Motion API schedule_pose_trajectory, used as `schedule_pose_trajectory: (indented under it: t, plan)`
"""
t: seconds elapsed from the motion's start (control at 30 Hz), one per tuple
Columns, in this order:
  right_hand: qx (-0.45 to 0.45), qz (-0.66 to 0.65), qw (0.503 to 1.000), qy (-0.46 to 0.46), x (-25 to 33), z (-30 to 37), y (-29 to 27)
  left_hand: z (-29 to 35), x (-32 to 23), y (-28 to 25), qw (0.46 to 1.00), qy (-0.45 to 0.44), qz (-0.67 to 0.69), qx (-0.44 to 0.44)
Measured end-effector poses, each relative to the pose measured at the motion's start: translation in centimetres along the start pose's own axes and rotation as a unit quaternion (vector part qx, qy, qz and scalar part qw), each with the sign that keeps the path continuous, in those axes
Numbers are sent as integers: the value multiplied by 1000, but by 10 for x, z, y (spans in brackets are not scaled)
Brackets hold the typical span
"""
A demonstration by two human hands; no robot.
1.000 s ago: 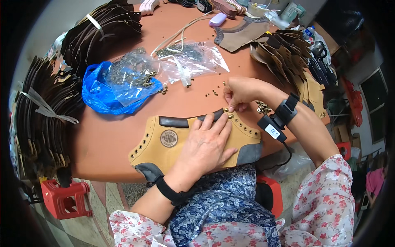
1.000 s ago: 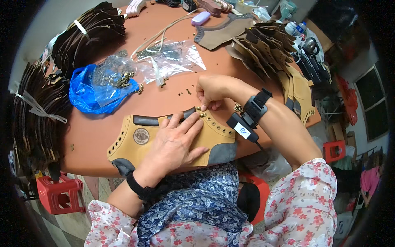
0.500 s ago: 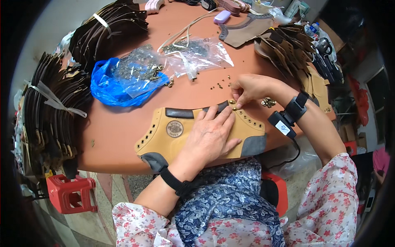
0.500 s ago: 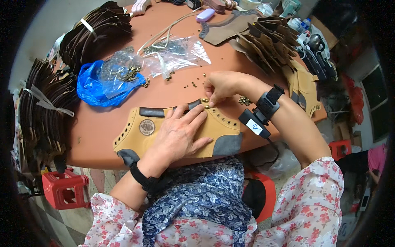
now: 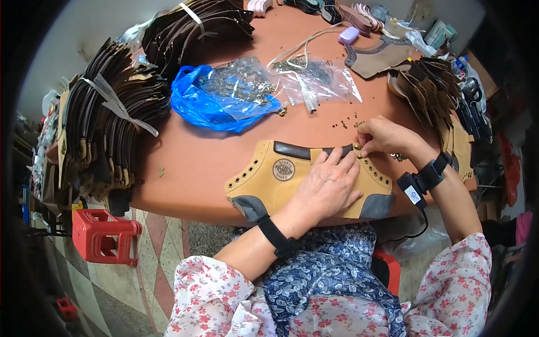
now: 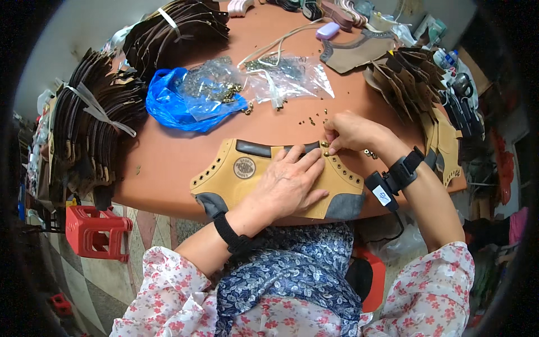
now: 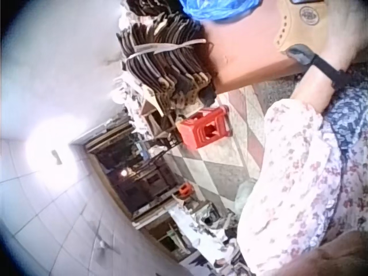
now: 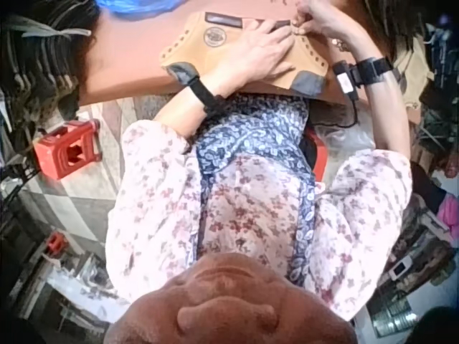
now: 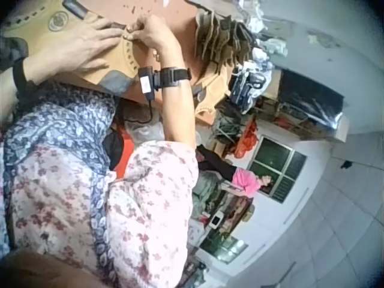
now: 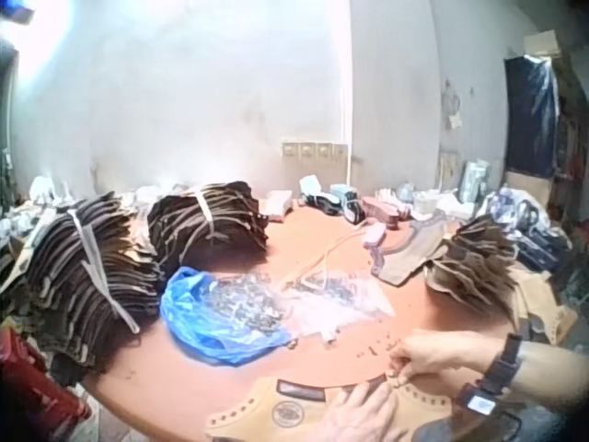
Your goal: Attaching small metal decorative rivets to leather shoe upper components by hand.
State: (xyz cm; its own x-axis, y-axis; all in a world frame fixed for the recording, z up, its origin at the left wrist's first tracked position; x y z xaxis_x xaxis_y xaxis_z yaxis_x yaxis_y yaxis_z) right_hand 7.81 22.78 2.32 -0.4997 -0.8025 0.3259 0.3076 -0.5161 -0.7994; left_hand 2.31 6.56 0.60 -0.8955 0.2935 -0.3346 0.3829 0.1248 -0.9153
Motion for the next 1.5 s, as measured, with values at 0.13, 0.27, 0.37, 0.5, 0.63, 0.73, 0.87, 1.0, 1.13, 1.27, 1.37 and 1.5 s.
schedule_pose_trajectory:
  t: [0.13,0.27,0.37,0.5,0.63,0.73,0.87,1.0,1.13,1.27,1.37,1.5]
  plan:
    - [2,-16,1000,-3,5,4,-4,15,-1,-12,998,46,2,-50]
    - [-136,14,990,-27,30,28,-9,45,35,-46,997,8,18,-77]
    - [-287,-44,950,-112,69,37,3,53,82,-79,997,-51,-20,-46]
    - [-244,-26,962,-120,116,12,32,34,118,-87,997,-67,-35,20]
    - [-264,-15,947,-181,133,-14,61,15,138,-71,994,-46,-70,73]
    - [-233,-43,955,-178,131,-19,67,-1,148,-60,991,-24,-102,81]
    - [-246,-62,948,-191,124,-19,70,-15,148,-60,991,-29,-107,81]
    - [-249,-72,946,-192,124,-18,70,-14,150,-63,991,-27,-119,48]
    - [-255,-76,944,-196,126,-17,70,-4,149,-71,995,-23,-94,24]
    - [-265,-78,943,-186,121,-17,72,23,127,-100,995,-57,67,49]
    - [-267,-81,943,-181,121,-16,71,51,133,-102,968,-151,175,100]
    - [-272,-78,941,-184,121,-16,71,73,152,-83,933,-226,258,109]
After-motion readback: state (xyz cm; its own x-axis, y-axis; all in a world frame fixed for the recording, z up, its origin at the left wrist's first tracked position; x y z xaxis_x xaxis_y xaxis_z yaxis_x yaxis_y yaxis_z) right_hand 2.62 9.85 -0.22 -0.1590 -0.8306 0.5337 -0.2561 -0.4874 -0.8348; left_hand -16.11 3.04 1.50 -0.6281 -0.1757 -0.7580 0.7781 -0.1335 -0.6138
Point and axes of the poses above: each hand's wrist, its own z-axis away from the middle knuckle, its own y-axis out of the palm, x = y × z, the point moved 6 cm from there along -z, towards the middle knuckle, and after that the axes turned 9 degrees about x, right-handed, at the moved point
